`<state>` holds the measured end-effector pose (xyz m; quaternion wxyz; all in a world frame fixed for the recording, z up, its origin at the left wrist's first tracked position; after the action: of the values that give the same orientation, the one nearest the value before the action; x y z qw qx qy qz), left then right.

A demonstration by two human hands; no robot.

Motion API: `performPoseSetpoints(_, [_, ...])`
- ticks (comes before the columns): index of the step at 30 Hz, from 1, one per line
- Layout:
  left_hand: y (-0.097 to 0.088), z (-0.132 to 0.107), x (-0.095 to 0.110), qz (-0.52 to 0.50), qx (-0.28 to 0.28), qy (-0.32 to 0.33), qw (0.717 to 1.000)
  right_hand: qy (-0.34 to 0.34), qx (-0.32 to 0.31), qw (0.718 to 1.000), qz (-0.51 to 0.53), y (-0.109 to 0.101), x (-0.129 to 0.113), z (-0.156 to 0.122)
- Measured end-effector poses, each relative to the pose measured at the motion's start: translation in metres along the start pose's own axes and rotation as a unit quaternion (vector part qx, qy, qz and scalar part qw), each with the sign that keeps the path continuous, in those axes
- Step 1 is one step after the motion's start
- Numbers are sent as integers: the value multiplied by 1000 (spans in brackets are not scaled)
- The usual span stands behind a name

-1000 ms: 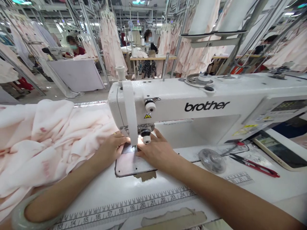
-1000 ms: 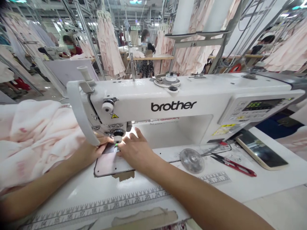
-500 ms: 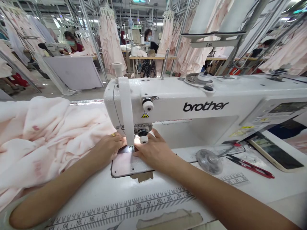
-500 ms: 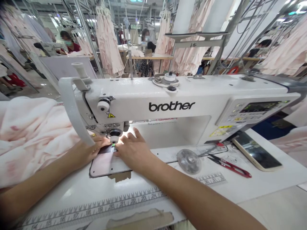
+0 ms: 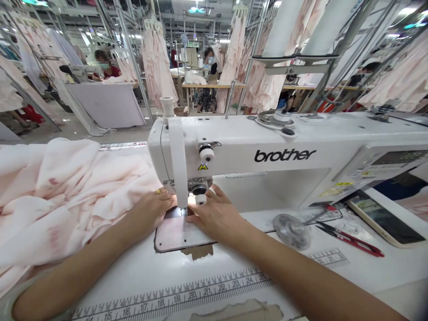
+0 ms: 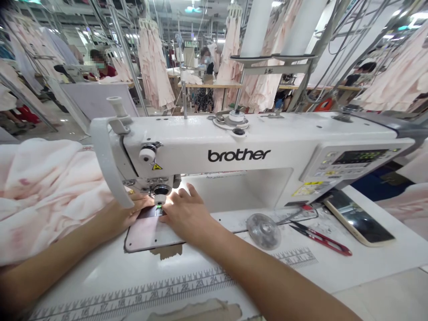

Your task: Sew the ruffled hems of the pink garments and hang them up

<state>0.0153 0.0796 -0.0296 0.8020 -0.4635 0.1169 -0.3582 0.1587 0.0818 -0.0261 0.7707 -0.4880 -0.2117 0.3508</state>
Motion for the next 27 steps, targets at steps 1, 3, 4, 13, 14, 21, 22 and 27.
performPoseSetpoints(1, [-1,0,1,2,0,1,1000,-1,0,1000,-1,-1,0,0])
performPoseSetpoints(3, [-3,2,4,9,5,6,1000,-3,1,1000,1,-1,1,0])
performPoseSetpoints(4, [-4,2,5,15,8,10,1000,-3,1,1000,5,-1,1,0])
performPoseSetpoints(13, [-3,1,1,-3,19,-3,1000,8,-6,999,35,-4,4,-2])
performPoseSetpoints(14, [-3,0,1,-5,20,-4,1000,7,-1,999,36,-5,4,-3])
performPoseSetpoints(21, [-9,-9,18,-62,-2,27,998,-54,63,996,39,-9,-2,-5])
performPoseSetpoints(22, [-9,-10,19,-64,-2,31,997,-62,66,995,41,-9,-3,-5])
performPoseSetpoints(27, [-9,-13,19,-37,9,45,998,-95,58,993,35,-10,-8,-5])
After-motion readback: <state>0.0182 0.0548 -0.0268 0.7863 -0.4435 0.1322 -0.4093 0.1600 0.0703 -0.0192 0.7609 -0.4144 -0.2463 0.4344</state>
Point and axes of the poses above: each hand's wrist, its own z-axis towards the middle knuckle, its own y-axis out of the palm, x = y × z, the point moved 6 cm from there along z, towards the middle knuckle, and after that the axes turned 13 degrees about x, right-handed, at the moved point
